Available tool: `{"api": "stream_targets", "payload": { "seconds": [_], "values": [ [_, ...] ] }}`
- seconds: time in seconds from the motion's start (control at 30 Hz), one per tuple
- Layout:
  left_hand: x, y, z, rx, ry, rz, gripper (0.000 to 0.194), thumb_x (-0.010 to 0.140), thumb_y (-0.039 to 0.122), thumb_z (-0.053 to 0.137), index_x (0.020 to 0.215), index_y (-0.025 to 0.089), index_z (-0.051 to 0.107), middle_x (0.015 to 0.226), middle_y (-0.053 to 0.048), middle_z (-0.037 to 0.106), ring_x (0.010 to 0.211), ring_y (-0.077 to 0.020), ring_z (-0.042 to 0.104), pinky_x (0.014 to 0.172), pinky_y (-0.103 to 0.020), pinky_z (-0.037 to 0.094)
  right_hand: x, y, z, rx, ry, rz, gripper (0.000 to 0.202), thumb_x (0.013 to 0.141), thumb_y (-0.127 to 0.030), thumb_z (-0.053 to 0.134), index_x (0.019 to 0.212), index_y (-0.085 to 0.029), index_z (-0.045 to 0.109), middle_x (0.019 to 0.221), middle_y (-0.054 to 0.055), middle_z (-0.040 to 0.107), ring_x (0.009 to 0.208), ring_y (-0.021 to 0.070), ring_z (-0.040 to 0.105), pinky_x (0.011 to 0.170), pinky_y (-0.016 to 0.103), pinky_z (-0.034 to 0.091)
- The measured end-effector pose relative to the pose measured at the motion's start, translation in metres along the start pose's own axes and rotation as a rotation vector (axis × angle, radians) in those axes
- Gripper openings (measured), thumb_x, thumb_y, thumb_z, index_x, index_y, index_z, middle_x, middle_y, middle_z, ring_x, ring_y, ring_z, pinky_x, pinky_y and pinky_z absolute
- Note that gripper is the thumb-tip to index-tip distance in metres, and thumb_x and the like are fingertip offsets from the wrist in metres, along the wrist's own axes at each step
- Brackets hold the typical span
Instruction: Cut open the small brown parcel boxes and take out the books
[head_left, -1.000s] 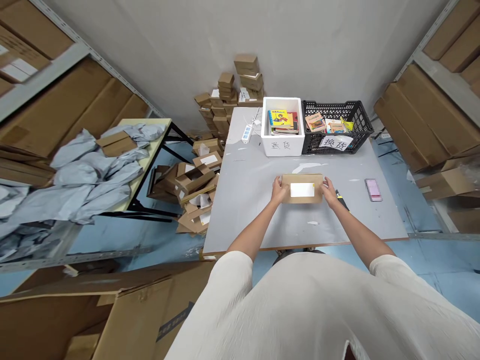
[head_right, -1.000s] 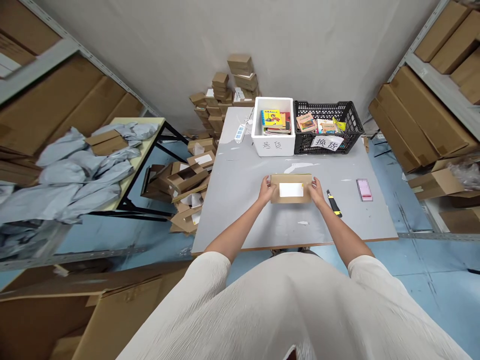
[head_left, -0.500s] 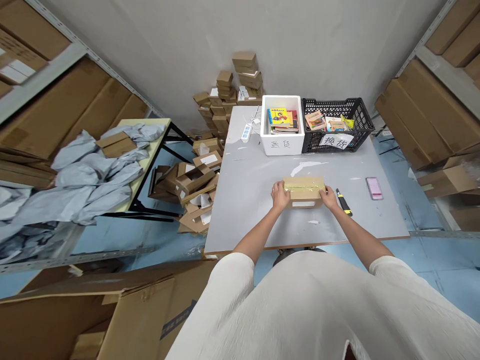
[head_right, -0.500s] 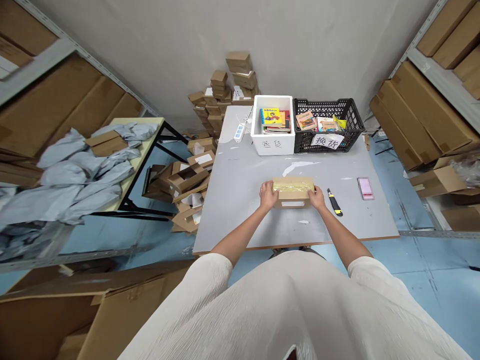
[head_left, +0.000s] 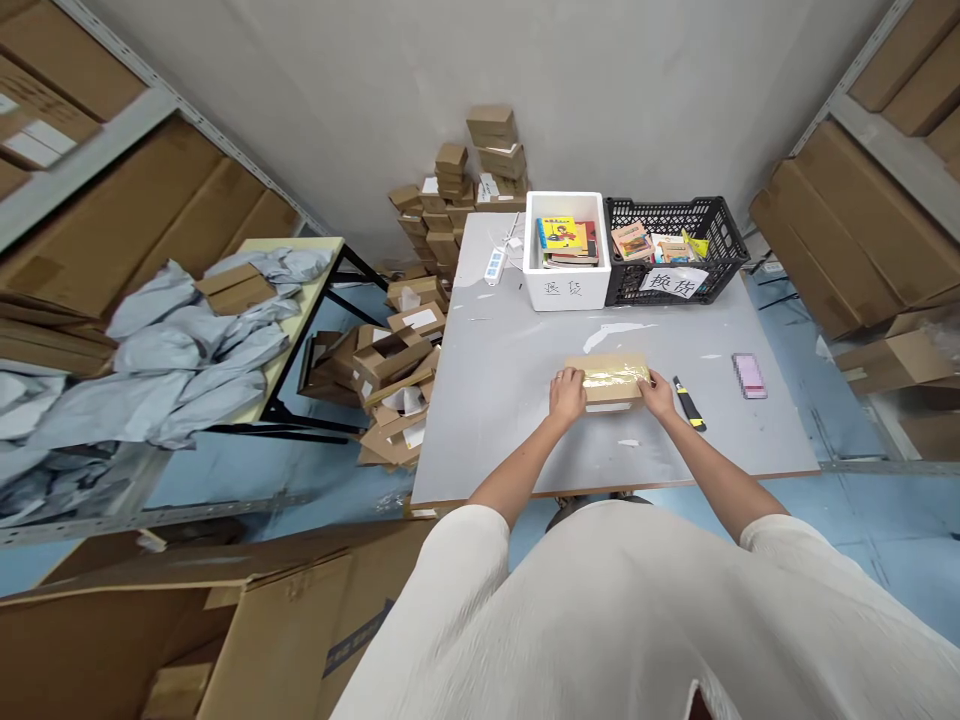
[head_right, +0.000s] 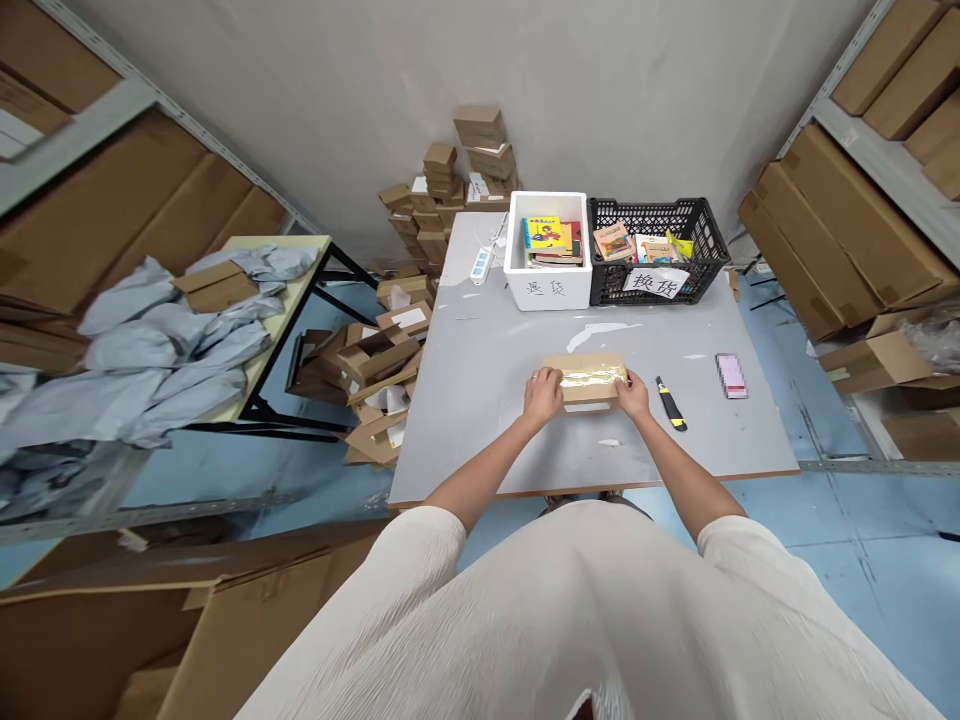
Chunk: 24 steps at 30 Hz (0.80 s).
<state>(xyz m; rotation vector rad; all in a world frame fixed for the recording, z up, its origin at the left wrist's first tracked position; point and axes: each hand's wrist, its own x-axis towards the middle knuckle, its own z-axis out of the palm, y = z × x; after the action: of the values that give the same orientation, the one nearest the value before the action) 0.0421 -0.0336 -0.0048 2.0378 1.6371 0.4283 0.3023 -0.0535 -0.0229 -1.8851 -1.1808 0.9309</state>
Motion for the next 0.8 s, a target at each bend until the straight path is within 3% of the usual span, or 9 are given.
{"api": "stream_targets", "payload": {
  "seconds": [0.13,0.27,0.33,0.43,0.53,0.67,0.8],
  "values": [
    [0.004,-0.012,-0.010,-0.040,0.043,-0.102,0.043,0.099,0.013,0.053,0.137,0.025,0.068,0.142,-0.016,0.063,0.136,-0.0366,0.054,0.118,-0.051,0.044,-0.001,-0.020,0.010,0.020,0.053,-0.078,0.065,0.096,-0.062,0.053,0.140,-0.018,0.073,0.144,0.018,0.072,0.125,0.0315,0.067,0.115,0.047,0.053],
    [0.005,-0.017,-0.026,-0.172,0.082,-0.177,0.031,0.105,0.023,0.055,0.132,0.026,0.069,0.140,-0.014,0.065,0.138,-0.0350,0.055,0.121,-0.050,0.043,-0.002,-0.046,0.028,0.059,0.034,-0.204,0.057,0.103,-0.058,0.044,0.129,-0.021,0.077,0.140,0.016,0.073,0.131,0.0304,0.064,0.119,0.048,0.050],
    [0.003,-0.012,-0.035,-0.249,0.115,-0.146,0.028,0.109,0.032,0.056,0.133,0.026,0.069,0.140,-0.013,0.066,0.137,-0.0332,0.057,0.122,-0.049,0.042,-0.005,-0.060,0.042,0.082,-0.033,-0.270,0.051,0.101,-0.057,0.050,0.127,-0.022,0.076,0.137,0.014,0.074,0.125,0.0297,0.067,0.116,0.047,0.053],
    [-0.004,-0.001,-0.048,-0.284,0.228,-0.123,0.041,0.105,0.045,0.066,0.141,0.025,0.064,0.142,-0.013,0.064,0.138,-0.0328,0.058,0.123,-0.047,0.041,-0.012,-0.080,0.065,0.085,-0.110,-0.345,0.051,0.094,-0.055,0.064,0.131,-0.023,0.074,0.135,0.013,0.072,0.119,0.0295,0.068,0.112,0.047,0.055],
    [-0.011,-0.001,-0.061,-0.312,0.284,-0.151,0.053,0.097,0.042,0.077,0.145,0.027,0.060,0.143,-0.011,0.064,0.135,-0.0311,0.060,0.119,-0.044,0.046,-0.019,-0.092,0.082,-0.011,-0.097,-0.382,0.053,0.089,-0.053,0.073,0.133,-0.025,0.073,0.141,0.013,0.066,0.133,0.0333,0.062,0.121,0.053,0.047],
    [-0.024,-0.036,-0.080,-0.422,0.335,-0.197,0.050,0.095,0.029,0.074,0.143,0.023,0.061,0.143,-0.013,0.063,0.122,-0.0261,0.067,0.110,-0.039,0.052,-0.024,-0.093,0.095,-0.160,-0.036,-0.311,0.060,0.087,-0.054,0.075,0.141,-0.029,0.069,0.159,0.014,0.055,0.150,0.0393,0.047,0.127,0.062,0.036],
    [-0.041,-0.087,-0.097,-0.413,0.374,-0.368,0.039,0.100,0.030,0.069,0.138,0.022,0.065,0.137,-0.012,0.067,0.111,-0.0244,0.070,0.105,-0.037,0.055,-0.030,-0.093,0.114,-0.125,-0.133,-0.208,0.073,0.083,-0.057,0.079,0.148,-0.025,0.065,0.156,0.016,0.060,0.137,0.0375,0.060,0.119,0.056,0.048]
  ]
}}
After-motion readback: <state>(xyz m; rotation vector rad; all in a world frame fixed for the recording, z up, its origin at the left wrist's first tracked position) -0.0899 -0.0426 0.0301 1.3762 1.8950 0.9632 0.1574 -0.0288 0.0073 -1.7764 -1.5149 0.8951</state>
